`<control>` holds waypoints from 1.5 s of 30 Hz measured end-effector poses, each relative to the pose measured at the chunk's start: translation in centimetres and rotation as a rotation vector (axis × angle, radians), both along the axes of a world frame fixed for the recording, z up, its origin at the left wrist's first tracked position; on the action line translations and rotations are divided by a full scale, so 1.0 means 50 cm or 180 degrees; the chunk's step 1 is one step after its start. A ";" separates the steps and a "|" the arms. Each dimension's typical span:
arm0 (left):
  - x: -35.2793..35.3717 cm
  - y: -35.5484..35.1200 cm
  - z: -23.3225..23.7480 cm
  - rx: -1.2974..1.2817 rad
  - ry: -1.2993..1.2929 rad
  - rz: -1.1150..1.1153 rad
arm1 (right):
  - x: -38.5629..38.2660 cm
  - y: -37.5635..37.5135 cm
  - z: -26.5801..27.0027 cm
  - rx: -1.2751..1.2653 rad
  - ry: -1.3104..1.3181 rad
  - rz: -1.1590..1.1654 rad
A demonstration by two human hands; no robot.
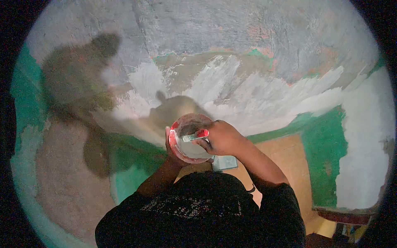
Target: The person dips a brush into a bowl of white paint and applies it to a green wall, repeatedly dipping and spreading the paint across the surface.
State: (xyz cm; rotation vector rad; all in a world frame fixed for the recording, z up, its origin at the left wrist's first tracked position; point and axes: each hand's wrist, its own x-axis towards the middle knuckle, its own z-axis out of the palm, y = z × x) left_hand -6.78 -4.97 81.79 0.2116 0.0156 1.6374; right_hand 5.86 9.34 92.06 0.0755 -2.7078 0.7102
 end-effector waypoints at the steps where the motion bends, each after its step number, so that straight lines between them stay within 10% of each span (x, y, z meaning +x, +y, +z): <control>1: 0.001 -0.001 0.013 0.0067 0.0039 -0.0044 | 0.004 0.003 0.003 -0.0085 0.0000 -0.0030; 24: 0.028 0.000 0.034 0.0596 -0.1309 -0.0201 | 0.038 0.015 0.030 -0.0611 -0.0325 -0.0319; 36: 0.028 0.006 0.005 0.0095 -0.0077 -0.0054 | 0.014 0.003 0.000 0.0111 -0.0453 0.0084; 39: 0.022 0.005 0.003 0.0075 -0.0006 -0.0013 | 0.025 0.031 -0.018 -0.0704 -0.0653 0.0027; 45: 0.002 -0.006 -0.006 0.0052 -0.0069 0.0141 | 0.052 0.079 -0.087 -0.5002 0.0808 -0.0849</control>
